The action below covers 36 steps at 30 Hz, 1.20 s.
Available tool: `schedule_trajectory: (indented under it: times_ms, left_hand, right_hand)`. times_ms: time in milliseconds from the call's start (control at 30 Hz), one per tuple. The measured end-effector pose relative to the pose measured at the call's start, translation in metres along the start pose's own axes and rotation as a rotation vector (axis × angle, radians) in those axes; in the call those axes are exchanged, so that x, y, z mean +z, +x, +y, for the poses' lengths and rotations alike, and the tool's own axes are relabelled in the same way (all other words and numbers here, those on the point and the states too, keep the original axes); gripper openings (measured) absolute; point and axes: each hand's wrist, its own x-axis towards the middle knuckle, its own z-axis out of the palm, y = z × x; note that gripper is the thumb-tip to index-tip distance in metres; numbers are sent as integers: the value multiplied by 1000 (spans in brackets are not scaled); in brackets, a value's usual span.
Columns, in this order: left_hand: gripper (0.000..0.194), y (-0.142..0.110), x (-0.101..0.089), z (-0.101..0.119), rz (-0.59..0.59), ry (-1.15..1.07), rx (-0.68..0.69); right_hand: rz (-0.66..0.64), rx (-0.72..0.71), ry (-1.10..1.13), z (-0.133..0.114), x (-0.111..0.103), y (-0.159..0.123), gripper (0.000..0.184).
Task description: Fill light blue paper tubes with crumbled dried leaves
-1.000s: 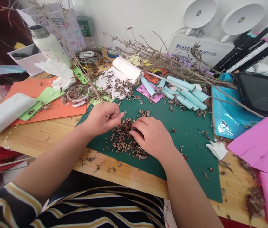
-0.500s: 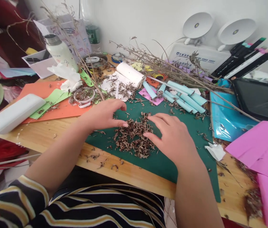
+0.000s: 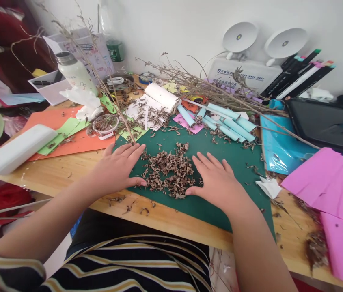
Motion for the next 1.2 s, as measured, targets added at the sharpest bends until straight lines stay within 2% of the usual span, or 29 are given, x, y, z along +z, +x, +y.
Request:
schedule_trajectory:
  times_ms: [233, 533, 667, 800, 900, 1033, 1200]
  left_hand:
    - [77, -5, 2, 8, 18, -7, -10]
    - [77, -8, 11, 25, -12, 29, 35]
    - [64, -3, 10, 35, -3, 17, 65]
    - [62, 0, 7, 31, 0, -48, 80]
    - [59, -1, 0, 20, 6, -157, 125]
    - [43, 4, -13, 9, 75, -293, 152]
    - [35, 29, -23, 12, 102, -346, 160]
  right_hand:
    - [-20, -18, -35, -8, 2, 6, 80]
    - [52, -67, -57, -24, -5, 7, 73]
    - [81, -115, -45, -32, -6, 9, 67]
    - [59, -123, -25, -26, -16, 9, 72]
    - [104, -69, 10, -16, -32, 12, 70]
    - [154, -114, 112, -8, -47, 31, 51]
    - [154, -161, 218, -7, -37, 68, 38]
